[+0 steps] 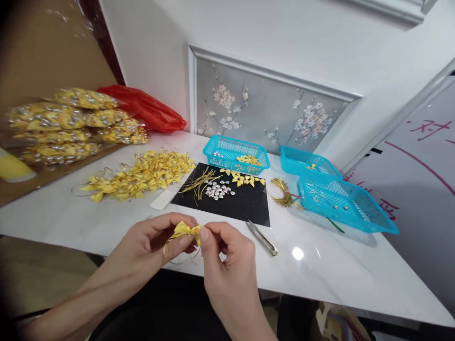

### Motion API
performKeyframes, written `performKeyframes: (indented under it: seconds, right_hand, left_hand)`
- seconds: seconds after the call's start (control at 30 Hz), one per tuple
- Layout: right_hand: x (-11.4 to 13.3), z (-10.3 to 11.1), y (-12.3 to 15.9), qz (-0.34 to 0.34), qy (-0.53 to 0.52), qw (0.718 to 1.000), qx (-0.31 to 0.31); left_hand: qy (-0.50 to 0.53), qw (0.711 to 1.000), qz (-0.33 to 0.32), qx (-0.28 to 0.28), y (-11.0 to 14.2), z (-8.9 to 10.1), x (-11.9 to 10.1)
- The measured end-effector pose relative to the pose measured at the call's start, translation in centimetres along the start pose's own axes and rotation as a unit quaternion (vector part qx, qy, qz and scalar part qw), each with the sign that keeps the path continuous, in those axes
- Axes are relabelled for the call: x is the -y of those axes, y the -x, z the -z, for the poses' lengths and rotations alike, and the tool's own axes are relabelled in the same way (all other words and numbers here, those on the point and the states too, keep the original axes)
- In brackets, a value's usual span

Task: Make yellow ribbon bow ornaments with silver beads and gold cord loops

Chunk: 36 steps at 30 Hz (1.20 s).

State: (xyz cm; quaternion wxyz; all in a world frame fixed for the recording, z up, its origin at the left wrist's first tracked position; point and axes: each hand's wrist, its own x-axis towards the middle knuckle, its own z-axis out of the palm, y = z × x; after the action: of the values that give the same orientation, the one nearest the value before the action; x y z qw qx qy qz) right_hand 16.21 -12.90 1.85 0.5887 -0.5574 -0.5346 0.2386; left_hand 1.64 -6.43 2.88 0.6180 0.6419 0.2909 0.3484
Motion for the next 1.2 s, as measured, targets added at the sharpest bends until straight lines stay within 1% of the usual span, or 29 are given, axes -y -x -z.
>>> performKeyframes:
  seconds: [0.07, 0.13, 0.23, 0.33, 0.4, 0.5, 0.57, 0.63, 0.77, 0.83, 0.9, 1.0, 1.03, 1.13, 1.2]
  right_hand:
    - [0.0, 0.1, 0.4, 0.034, 0.019, 0.999, -0.034]
    - [0.2, 0.3, 0.7, 0.078, 0.052, 0.994, -0.052]
    - [0.8, 0.5, 0.9, 0.125, 0.112, 0.986, -0.020]
    - [1.2, 0.3, 1.0, 0.136, 0.159, 0.978, -0.010]
    - [1.3, 0.1, 0.9, 0.124, 0.166, 0.978, -0.011]
    - [1.2, -0.2, 0.6, 0.100, 0.147, 0.984, 0.002]
    - [1.2, -0.2, 0.3, 0.085, 0.141, 0.986, 0.016]
    - [1.2, -0.1, 0.2, 0.088, 0.156, 0.984, 0.025]
    - [1.6, -0.1, 0.1, 0.121, 0.205, 0.971, 0.017]
    - [1.8, 0.0, 0.0, 0.124, 0.210, 0.970, 0.019]
    - [1.9, 0.3, -0.1, 0.117, 0.198, 0.972, 0.037]
    - [1.8, 1.3, -0.1, 0.087, 0.154, 0.982, 0.068]
    - [1.7, 1.7, -0.1, 0.073, 0.142, 0.985, 0.064]
    - [1.3, 2.8, -0.1, 0.024, 0.118, 0.993, 0.023]
    - [1.1, 3.0, -0.1, -0.007, 0.090, 0.996, 0.019]
  left_hand:
    - [-0.012, 1.000, 0.015, -0.005, -0.1, -0.1, -0.1]
    - [-0.015, 1.000, 0.018, -0.005, -0.2, -0.2, -0.2]
    - [-0.030, 0.999, 0.005, -0.014, -0.1, -0.2, -0.4]
    - [-0.062, 0.997, -0.013, -0.044, 0.1, -0.2, -0.4]
    - [-0.076, 0.995, -0.027, -0.058, 0.2, -0.3, -0.2]
    - [-0.085, 0.994, -0.041, -0.055, 0.2, -0.4, 0.0]
    - [-0.085, 0.995, -0.035, -0.047, 0.0, -0.5, 0.2]
    - [-0.078, 0.996, -0.017, -0.033, -0.1, -0.5, 0.3]
    - [-0.024, 0.999, 0.026, 0.018, -0.2, -0.1, 0.6]
    - [0.018, 0.998, 0.038, 0.040, -0.1, 0.1, 0.7]
    - [0.060, 0.996, 0.038, 0.046, 0.0, 0.3, 0.7]
    - [0.098, 0.994, 0.046, 0.028, 0.1, 0.3, 0.5]
    - [0.102, 0.993, 0.051, 0.020, 0.1, 0.3, 0.5]
    - [0.100, 0.993, 0.064, 0.007, 0.2, 0.1, 0.2]
    - [0.096, 0.993, 0.063, 0.005, 0.2, 0.1, 0.2]
